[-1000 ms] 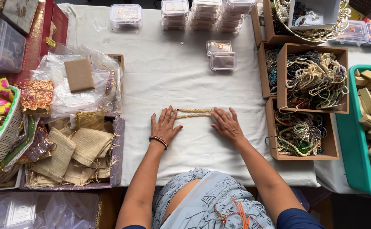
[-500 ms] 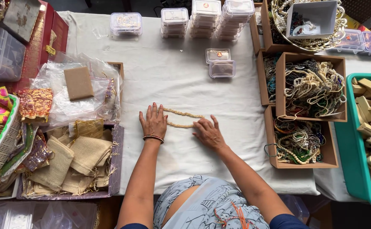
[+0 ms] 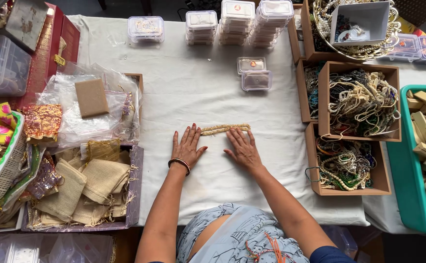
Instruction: The person folds a small beige fabric pouch and places it into a clear plastic container. They then pick up a beaded necklace, straighten it on the table, and place it into a clear plastic bag. Finally, they fold another beige pouch and place it into a plastic container.
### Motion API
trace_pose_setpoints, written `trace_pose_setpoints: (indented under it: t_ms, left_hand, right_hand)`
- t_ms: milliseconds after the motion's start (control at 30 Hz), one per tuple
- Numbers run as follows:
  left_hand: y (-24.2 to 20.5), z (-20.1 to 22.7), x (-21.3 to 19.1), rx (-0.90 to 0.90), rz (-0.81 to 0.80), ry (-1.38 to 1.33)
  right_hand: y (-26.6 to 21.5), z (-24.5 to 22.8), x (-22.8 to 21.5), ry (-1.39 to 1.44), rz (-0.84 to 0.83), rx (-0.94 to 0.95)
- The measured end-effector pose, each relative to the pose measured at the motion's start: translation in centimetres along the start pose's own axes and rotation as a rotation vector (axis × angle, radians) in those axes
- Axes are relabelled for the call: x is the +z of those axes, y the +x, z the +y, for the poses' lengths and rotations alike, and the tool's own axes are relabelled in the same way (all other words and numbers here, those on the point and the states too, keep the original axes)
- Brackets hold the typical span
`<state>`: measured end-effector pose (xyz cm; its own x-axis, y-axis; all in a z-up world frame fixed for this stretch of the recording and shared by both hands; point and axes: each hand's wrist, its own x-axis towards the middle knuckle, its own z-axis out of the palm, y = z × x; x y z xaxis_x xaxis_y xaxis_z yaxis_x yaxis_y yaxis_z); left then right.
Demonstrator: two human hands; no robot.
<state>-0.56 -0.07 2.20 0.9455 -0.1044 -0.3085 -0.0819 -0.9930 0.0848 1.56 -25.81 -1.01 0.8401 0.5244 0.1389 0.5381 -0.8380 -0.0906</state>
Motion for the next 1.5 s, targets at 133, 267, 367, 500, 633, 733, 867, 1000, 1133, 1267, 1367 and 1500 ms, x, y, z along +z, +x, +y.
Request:
trace_pose_setpoints:
  t_ms: [133, 267, 367, 500, 633, 733, 867, 1000, 1133, 1267, 1367, 1500]
  left_hand:
    - [-0.9, -0.3, -0.1, 0.029, -0.059, 0.037]
    - [-0.4, -0.3, 0.4, 0.031, -0.018, 0.075]
    - [-0.9, -0.4, 0.5, 0.032, -0.008, 0.063]
    - [-0.8, -0.5, 0.5, 0.030, 0.011, 0.081]
    - [-1.1, -0.3, 0.0, 0.010, -0.026, 0.062]
    - [-1.1, -0.2, -0.2, 0.000, -0.054, 0.057]
    - [-1.3, 0.0, -0.5, 0.002, -0.057, 0.050]
    - [-1.2, -0.4, 1.3, 0.000, 0.049, 0.115]
    - [-1.0, -0.8, 2.5, 0.163, 0.156, 0.113]
    - [-1.4, -0.8, 3.2, 0.141, 0.155, 0.119]
    - [-1.5, -0.5, 2.6, 0.137, 0.201, 0.093]
    - [-2.1, -0.3, 1.2, 0.106, 0.177, 0.074]
  right_hand:
    - [-0.9, 2.8, -0.4, 0.023, -0.146, 0.203]
    - [1.6, 0.3, -0.2, 0.190, 0.066, 0.225]
    - [3.1, -3.5, -0.2, 0.165, 0.007, -0.035]
    - [4.3, -4.9, -1.3, -0.070, -0.213, -0.125]
    - [2.6, 0.5, 0.0, -0.083, -0.057, -0.127]
    - [0.3, 4.0, -0.7, 0.029, -0.112, -0.045]
    - [0.3, 4.6, -0.1, 0.044, -0.069, 0.322]
    - [3.3, -1.3, 1.7, 0.068, 0.020, 0.101]
    - [4.5, -5.2, -0.2, 0.029, -0.109, -0.074]
    - [3.2, -1.7, -0.7, 0.064, -0.129, -0.035]
    - [1.1, 2.3, -1.4, 0.087, 0.017, -0.011]
    - [-2.1, 3.3, -1.1, 0.034, 0.084, 0.066]
